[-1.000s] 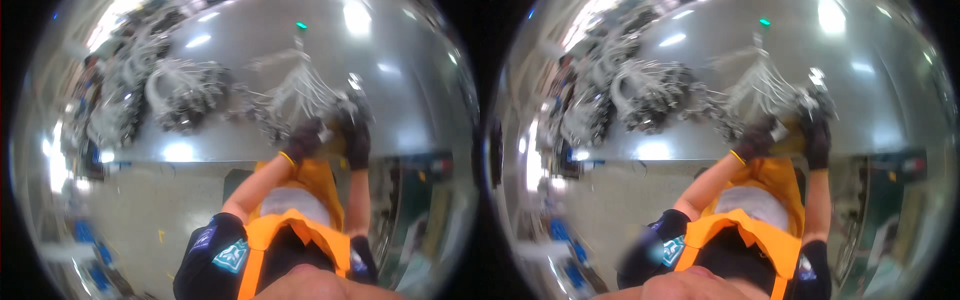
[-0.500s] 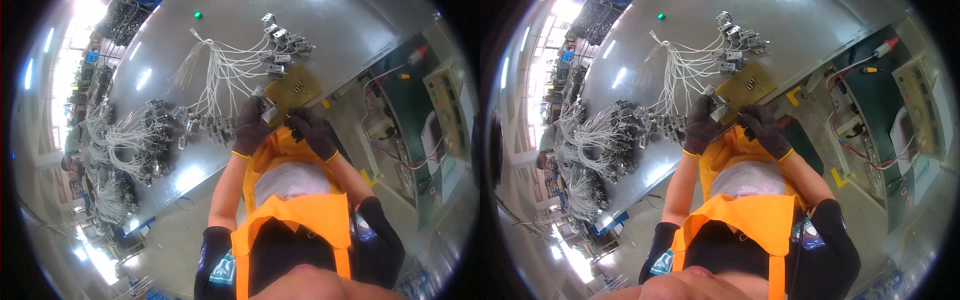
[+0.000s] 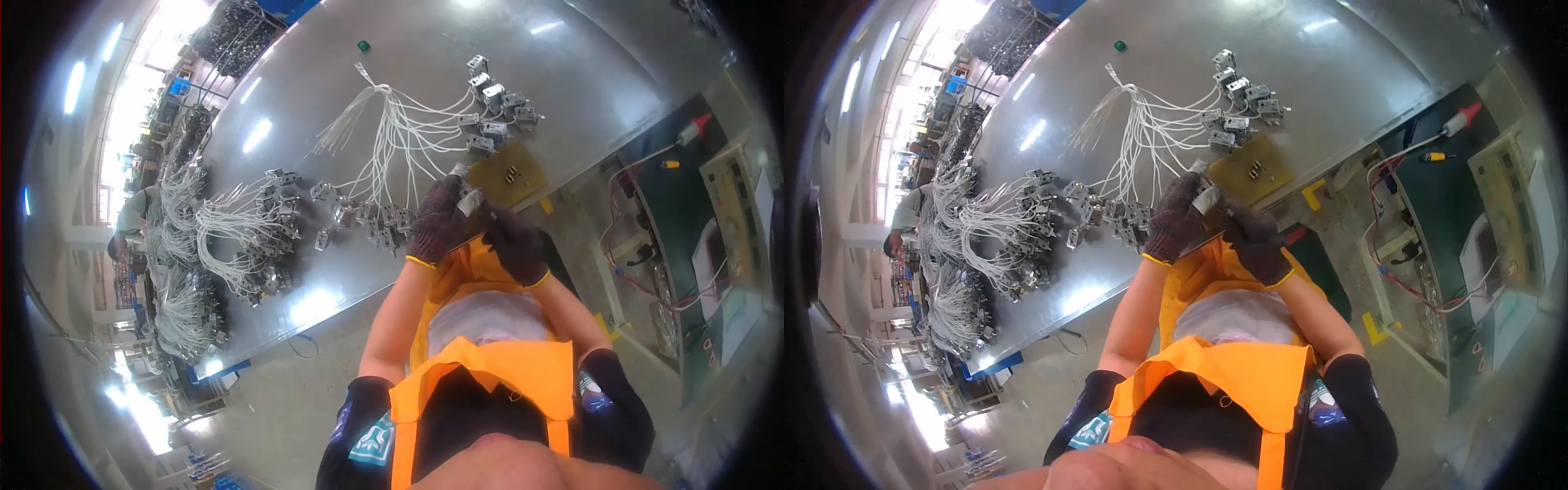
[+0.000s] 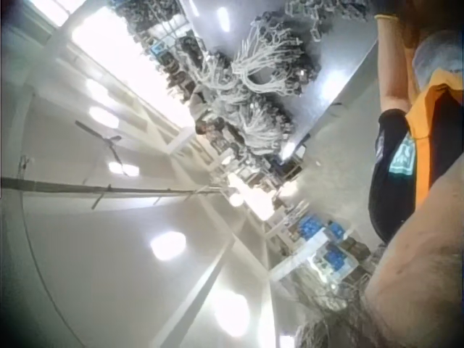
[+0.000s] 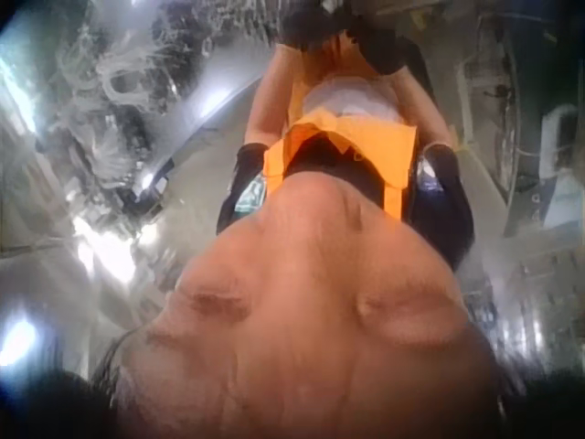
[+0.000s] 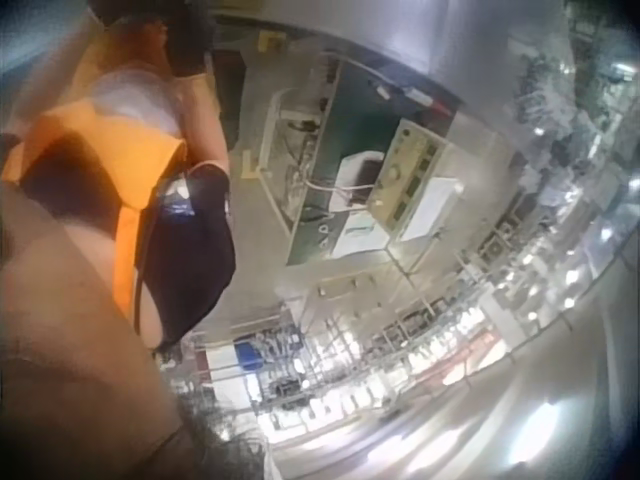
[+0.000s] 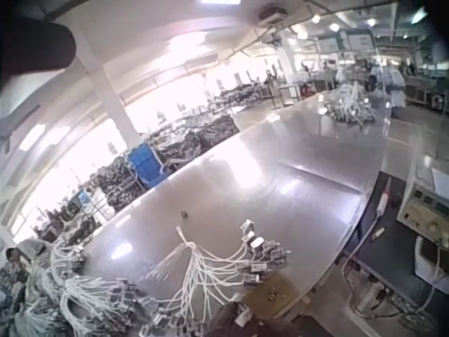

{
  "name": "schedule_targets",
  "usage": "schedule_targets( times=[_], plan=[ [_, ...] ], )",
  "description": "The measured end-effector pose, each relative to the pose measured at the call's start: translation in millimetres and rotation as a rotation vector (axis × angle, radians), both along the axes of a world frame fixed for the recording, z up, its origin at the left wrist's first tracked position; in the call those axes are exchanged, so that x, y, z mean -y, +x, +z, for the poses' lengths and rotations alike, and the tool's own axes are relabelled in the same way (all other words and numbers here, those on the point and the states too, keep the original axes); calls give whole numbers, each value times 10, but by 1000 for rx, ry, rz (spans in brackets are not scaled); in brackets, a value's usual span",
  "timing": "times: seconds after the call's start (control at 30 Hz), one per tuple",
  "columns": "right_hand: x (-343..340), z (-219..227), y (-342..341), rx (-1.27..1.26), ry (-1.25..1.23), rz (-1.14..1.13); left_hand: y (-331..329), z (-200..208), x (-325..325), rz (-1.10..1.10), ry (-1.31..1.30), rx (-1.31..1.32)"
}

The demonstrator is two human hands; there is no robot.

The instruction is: The person is organizing and placing wire harnesses onto a metal assembly fixture for manual processing.

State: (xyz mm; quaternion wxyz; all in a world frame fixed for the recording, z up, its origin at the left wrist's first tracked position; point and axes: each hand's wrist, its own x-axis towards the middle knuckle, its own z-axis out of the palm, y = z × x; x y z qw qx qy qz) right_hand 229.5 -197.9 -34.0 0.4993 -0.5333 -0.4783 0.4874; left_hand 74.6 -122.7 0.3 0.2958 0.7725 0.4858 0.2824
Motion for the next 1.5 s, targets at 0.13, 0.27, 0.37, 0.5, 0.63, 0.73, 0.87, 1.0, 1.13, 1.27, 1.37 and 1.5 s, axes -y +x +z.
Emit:
schedule_targets(
  times=[0.13,0.27,0.37,0.5,0.63,0.73,0.87,1.0,1.13,1.27,1.37,1.5],
  plan=[
    [-95,83,-7,431,612,-13,23,-125,-30,75,119,-33],
    [-125,72,141,965,760,98,76,-19,-20,125,27,-75],
    [-156,-191,29,324,643,-68,174,126,-42,146,-209,-152],
    [-30,112,-40,-454,-243,15,100,-236,-32,73,6,-131],
    [-106,-175,-211,-362,247,-94,51,103,73,-12,-138,45],
    [-63,-105,-186,-845,-70,-79,-193,-337,80,-18,-371,417],
    [-91,-73,-6,-1347,-398,-26,-50,111,132,-93,-702,1056],
    [-491,-155,300,46,350,-103,6,133,30,-201,-890,1243],
    [-443,-93,286,247,386,-267,-78,-218,-44,-18,-271,178],
    [-14,113,253,-293,-131,-36,-162,-426,-85,11,-140,82],
    [206,93,181,-290,-140,-30,-204,-728,-148,-45,-124,423],
    [150,-23,118,-152,-102,-2,-19,47,-48,-62,-154,73]
  ],
)
